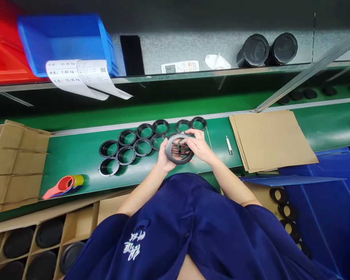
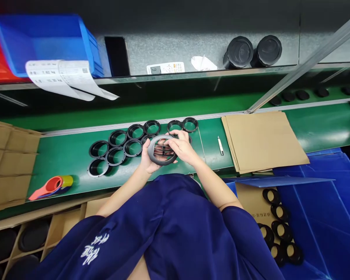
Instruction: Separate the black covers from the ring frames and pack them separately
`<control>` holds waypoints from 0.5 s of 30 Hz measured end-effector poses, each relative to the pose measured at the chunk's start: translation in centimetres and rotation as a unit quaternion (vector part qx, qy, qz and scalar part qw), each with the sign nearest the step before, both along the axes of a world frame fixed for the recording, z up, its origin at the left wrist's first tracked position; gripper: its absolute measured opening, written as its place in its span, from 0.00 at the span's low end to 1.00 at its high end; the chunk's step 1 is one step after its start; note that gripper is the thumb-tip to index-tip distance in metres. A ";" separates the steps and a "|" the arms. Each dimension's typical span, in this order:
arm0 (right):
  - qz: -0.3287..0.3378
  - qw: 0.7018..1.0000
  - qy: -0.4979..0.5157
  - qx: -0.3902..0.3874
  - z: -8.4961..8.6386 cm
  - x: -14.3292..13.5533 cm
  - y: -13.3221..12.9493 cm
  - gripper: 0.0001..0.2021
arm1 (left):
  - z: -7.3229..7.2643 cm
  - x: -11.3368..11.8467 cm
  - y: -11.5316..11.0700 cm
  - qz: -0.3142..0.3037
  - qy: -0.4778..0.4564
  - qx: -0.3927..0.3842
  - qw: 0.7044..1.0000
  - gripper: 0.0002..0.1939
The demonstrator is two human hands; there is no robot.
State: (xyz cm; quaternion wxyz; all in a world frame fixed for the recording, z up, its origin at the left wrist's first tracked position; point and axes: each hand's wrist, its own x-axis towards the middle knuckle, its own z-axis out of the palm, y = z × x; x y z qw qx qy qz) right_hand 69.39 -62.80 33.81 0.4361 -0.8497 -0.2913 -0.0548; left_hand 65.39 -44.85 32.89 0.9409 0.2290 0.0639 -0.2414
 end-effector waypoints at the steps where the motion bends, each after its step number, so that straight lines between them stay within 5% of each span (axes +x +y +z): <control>1: -0.002 1.000 0.012 0.017 0.1 0.0 -0.2 0.29 | 0.0 0.0 -0.2 -0.003 0.000 0.000 1.000 0.34; 6: -0.049 0.990 0.056 0.118 0.0 -0.4 -1.9 0.29 | -0.2 0.4 -1.2 -0.031 0.023 0.004 0.999 0.38; 15: -0.066 0.995 0.028 0.069 -2.3 -0.5 -3.9 0.30 | -1.3 1.3 -3.0 -0.024 0.056 0.000 0.998 0.35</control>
